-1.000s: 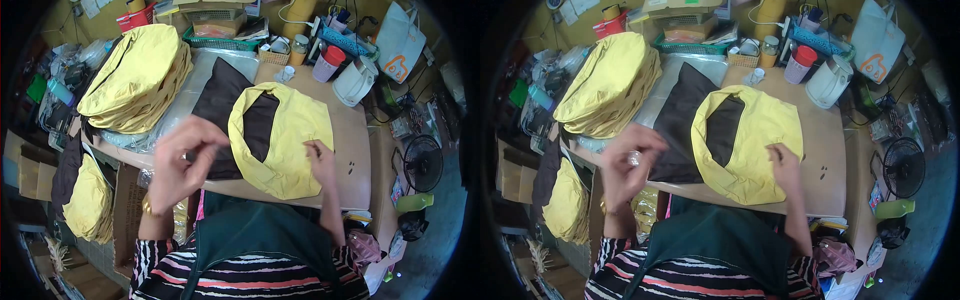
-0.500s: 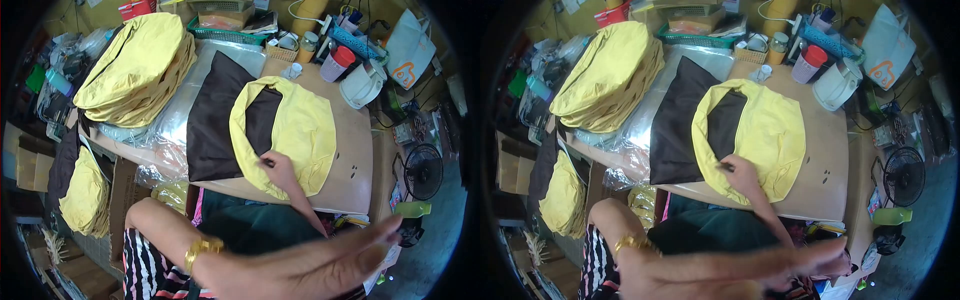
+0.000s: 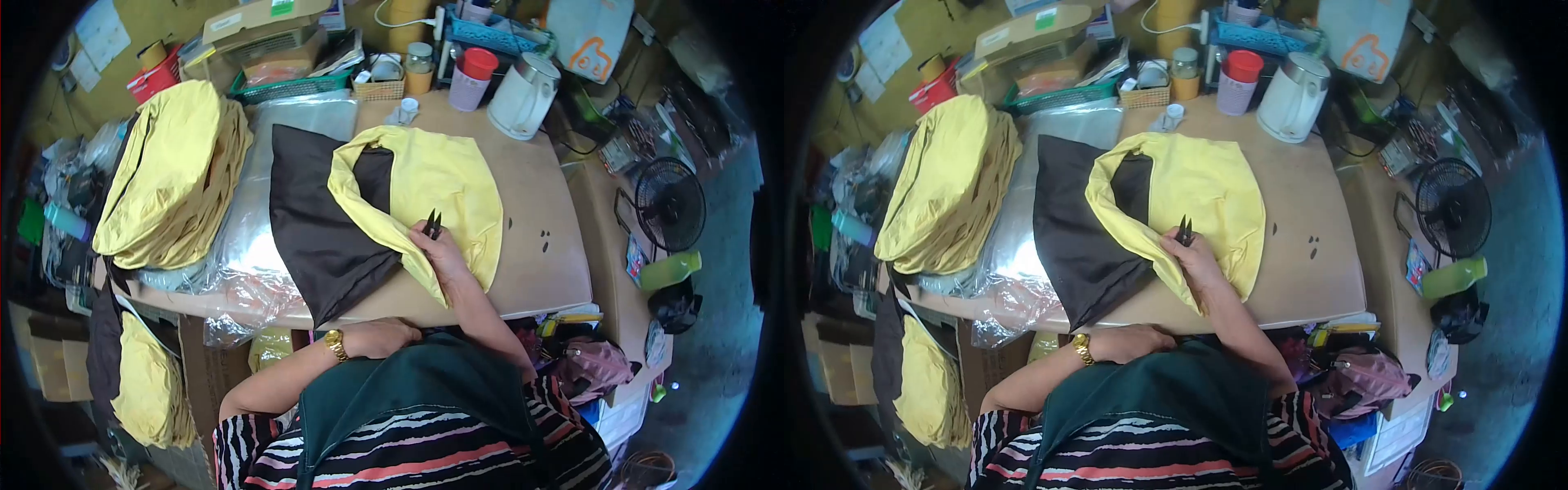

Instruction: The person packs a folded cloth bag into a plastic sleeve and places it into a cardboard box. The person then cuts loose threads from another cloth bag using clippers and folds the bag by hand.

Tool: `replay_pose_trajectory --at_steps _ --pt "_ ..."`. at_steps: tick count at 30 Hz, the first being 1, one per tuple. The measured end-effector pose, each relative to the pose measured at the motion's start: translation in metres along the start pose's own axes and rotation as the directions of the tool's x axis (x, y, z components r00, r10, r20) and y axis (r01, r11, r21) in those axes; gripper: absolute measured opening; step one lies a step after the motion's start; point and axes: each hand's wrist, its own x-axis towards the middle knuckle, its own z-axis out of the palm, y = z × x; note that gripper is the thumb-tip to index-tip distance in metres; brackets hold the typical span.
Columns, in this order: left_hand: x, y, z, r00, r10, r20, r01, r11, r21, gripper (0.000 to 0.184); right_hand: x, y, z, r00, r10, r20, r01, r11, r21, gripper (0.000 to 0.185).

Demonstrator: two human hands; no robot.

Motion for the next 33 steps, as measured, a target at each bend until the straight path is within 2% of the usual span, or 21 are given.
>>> replay_pose_trajectory --at_steps 1,2,4,5,7,8,10,11,13,14,16,17,19,20,22,26,28,32,33 --pt "0.003 -0.003 0.003 1.000 0.023 0.009 -0.023 0.996 0.086 0.033 0.002 0.001 -0.001 1.000 0.005 0.026 -0.006 1.000 0.023 0.017" --pt "0.006 -0.004 0.008 1.000 0.025 0.015 -0.027 0.995 0.092 0.033 0.002 0.002 -0.002 1.000 -0.001 0.021 0.000 1.000 0.026 0.017" --pt "0.012 0.008 0.008 0.990 -0.131 0.048 0.098 0.899 0.427 0.032 0.003 0.001 -0.003 0.999 0.021 0.037 -0.022 0.999 0.027 0.018" --pt "0.013 0.016 0.009 0.991 -0.125 0.053 0.090 0.897 0.432 0.032 0.003 0.000 -0.004 0.997 0.025 0.067 -0.027 0.999 0.026 0.018" --pt "0.014 0.036 0.007 0.967 -0.252 -0.031 0.208 0.715 0.667 0.026 0.001 -0.003 -0.002 0.998 0.013 0.067 -0.015 0.999 0.033 0.018" --pt "0.014 0.034 0.013 0.969 -0.247 -0.028 0.201 0.713 0.672 0.026 0.000 -0.004 -0.001 0.997 0.007 0.072 -0.010 0.999 0.042 0.018" --pt "0.011 0.029 0.028 0.957 -0.238 -0.165 0.285 0.676 0.680 0.024 -0.005 -0.010 0.006 0.998 0.006 0.062 -0.010 0.998 0.065 0.018" --pt "0.011 0.026 0.033 0.960 -0.230 -0.158 0.274 0.669 0.691 0.024 -0.005 -0.011 0.006 0.997 0.007 0.076 -0.011 0.999 0.046 0.018" --pt "0.009 0.025 0.038 0.888 -0.387 -0.250 0.459 0.697 0.551 0.022 -0.007 -0.012 0.006 0.996 0.017 0.087 -0.018 1.000 0.006 0.019" --pt "0.011 0.024 0.037 0.893 -0.380 -0.243 0.449 0.696 0.561 0.022 -0.006 -0.009 0.004 0.997 0.008 0.076 -0.009 1.000 0.009 0.019" --pt "0.018 0.015 0.031 0.940 -0.341 0.017 0.245 0.707 0.664 0.023 -0.002 -0.008 0.001 0.993 -0.003 0.116 0.002 1.000 0.011 0.014" --pt "0.022 0.008 0.035 0.940 -0.341 0.021 0.240 0.704 0.669 0.023 -0.002 -0.006 -0.002 0.992 0.015 0.125 -0.015 1.000 0.000 0.014" --pt "0.026 -0.004 0.045 0.943 -0.324 -0.074 0.306 0.761 0.572 0.022 -0.001 -0.005 -0.004 0.991 0.008 0.132 -0.008 1.000 0.003 0.015" --pt "0.027 -0.010 0.050 0.943 -0.326 -0.070 0.304 0.757 0.578 0.022 -0.001 -0.004 -0.004 0.990 0.005 0.142 -0.006 1.000 0.004 0.016" --pt "0.030 -0.011 0.056 0.931 -0.325 -0.167 0.352 0.675 0.648 0.020 0.002 -0.001 -0.006 0.991 0.005 0.134 -0.003 1.000 -0.014 0.016" --pt "0.040 -0.045 0.076 0.933 -0.274 -0.235 0.358 0.626 0.692 0.017 0.000 -0.004 -0.003 0.994 0.014 0.112 -0.014 1.000 0.001 0.017" --pt "0.045 -0.055 0.081 0.912 -0.342 -0.226 0.405 0.668 0.624 0.017 0.000 -0.004 -0.003 0.993 0.020 0.115 -0.017 1.000 -0.023 0.017" --pt "0.043 -0.036 0.073 0.932 -0.301 -0.203 0.360 0.688 0.630 0.019 0.002 -0.002 -0.007 0.992 0.006 0.128 -0.001 0.999 -0.038 0.016" --pt "0.045 -0.027 0.075 0.873 -0.410 -0.263 0.477 0.610 0.633 0.022 0.000 -0.004 -0.004 0.992 0.010 0.127 -0.010 1.000 -0.005 0.016"
